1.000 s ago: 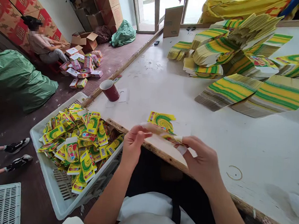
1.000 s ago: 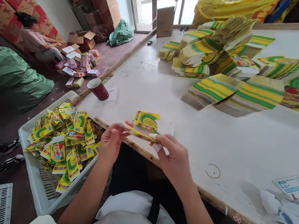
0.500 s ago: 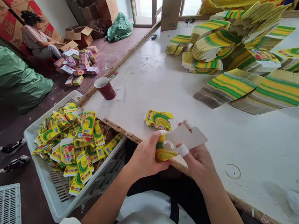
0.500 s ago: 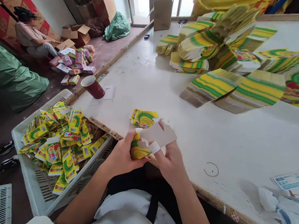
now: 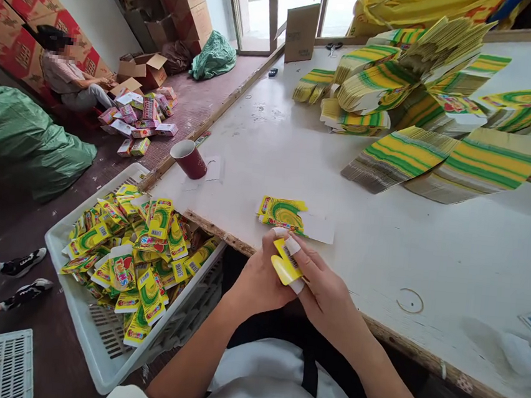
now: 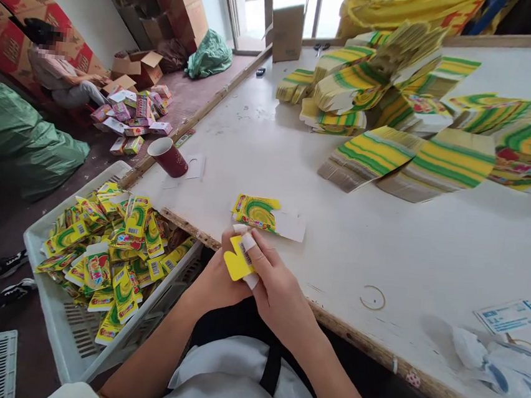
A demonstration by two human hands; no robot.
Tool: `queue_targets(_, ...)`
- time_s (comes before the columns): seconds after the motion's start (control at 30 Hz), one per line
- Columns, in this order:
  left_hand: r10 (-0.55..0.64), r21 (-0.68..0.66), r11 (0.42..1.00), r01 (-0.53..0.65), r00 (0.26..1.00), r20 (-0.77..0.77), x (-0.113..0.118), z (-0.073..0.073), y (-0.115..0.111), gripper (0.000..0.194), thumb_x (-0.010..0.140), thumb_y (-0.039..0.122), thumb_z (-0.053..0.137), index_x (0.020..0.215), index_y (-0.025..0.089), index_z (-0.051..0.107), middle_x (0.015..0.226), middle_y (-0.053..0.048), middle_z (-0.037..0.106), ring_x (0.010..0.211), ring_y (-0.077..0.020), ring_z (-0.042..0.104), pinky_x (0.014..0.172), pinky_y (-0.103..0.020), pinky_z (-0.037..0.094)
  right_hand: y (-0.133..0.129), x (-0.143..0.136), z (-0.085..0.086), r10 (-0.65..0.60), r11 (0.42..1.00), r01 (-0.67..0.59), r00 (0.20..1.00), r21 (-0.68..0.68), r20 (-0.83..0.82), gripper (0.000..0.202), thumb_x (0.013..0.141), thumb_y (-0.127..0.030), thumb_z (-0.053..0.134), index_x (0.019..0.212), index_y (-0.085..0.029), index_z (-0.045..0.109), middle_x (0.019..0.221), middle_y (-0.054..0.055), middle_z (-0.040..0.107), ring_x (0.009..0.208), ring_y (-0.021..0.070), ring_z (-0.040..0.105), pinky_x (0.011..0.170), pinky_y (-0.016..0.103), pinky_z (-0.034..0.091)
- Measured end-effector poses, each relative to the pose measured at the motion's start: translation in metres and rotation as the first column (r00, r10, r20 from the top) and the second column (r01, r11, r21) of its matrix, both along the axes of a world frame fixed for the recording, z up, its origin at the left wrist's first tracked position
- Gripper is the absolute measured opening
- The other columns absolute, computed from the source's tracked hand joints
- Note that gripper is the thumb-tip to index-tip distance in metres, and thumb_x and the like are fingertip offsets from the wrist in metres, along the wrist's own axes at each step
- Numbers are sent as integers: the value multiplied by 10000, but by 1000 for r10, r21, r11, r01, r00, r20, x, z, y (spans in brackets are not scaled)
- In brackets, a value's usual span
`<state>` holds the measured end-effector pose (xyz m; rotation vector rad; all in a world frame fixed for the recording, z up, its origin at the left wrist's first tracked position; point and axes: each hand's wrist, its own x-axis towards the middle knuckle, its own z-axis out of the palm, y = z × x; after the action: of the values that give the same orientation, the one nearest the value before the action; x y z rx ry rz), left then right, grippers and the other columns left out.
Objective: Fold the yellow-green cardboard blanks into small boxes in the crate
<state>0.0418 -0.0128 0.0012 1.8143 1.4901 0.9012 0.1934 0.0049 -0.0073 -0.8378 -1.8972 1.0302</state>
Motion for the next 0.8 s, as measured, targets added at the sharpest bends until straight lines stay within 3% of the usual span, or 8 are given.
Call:
queue_targets(0.1,131,68,990,-127,990,-49,2,-2,-2,616,734,220,655,1237,233,301,1187,-124,557,1097,-285,620,884,-433,531,2,2,-3,-62,991,63,998,117,-7,651,929,-35,454,1479,-382,452,1495,46,543,1346,201,548,1068,365,510)
queue_targets(0.2,205,46,979,-200,967,-154,-2,2,-7,573,689,191,665,1192,222,392,1132,-110,601,1079,-309,618,906,-478,523,7,7,-4,-159,975,157,987,159,1,678,917,-26,480,1482,-398,437,1511,50,525,1324,208,572,1005,343,557)
queue_targets(0.3,187,44,982,-182,969,-159,-8,11,-10,526,688,208,673,1169,210,461,1071,-93,652,993,-287,653,865,-444,540,9,10,-3,-111,973,85,987,215,115,637,931,-49,493,1493,-341,430,1621,98,348,1393,251,491,1003,367,556)
queue_targets(0.37,179,65,983,-171,969,-169,-12,16,-10,493,707,246,680,1163,200,496,1051,-95,671,961,-277,666,840,-421,545,9,11,-3,-68,975,23,979,223,193,548,937,-54,491,1434,-283,509,1642,138,279,1395,276,485,981,373,567)
queue_targets(0.47,151,48,988,-144,966,-208,-16,21,-9,451,728,304,686,1138,187,538,1003,-92,695,889,-263,679,795,-398,549,12,16,-1,-49,977,-6,967,213,251,377,942,-56,466,1220,-224,656,1596,184,368,1314,295,575,904,372,599)
queue_targets(0.57,78,-22,996,-86,969,-235,-21,24,-6,421,684,297,714,1066,188,576,919,-67,705,810,-246,680,739,-365,548,22,25,3,44,980,-94,962,177,268,288,938,-83,486,1063,-227,702,1505,177,509,1216,282,657,871,360,605)
queue_targets(0.67,36,-32,998,-45,967,-251,-26,26,-3,457,635,249,721,1068,184,586,938,-71,718,839,-253,687,760,-359,549,30,31,6,154,970,-199,947,137,282,283,897,-65,531,1019,-248,708,1438,142,580,1164,260,687,882,341,594)
queue_targets(0.8,55,-63,996,-68,981,-187,-27,29,1,448,666,284,719,1082,187,587,952,-66,725,846,-245,687,766,-348,546,28,22,2,76,989,-104,970,109,230,279,900,-119,549,1143,-243,605,1505,171,500,1287,291,598,951,406,565)
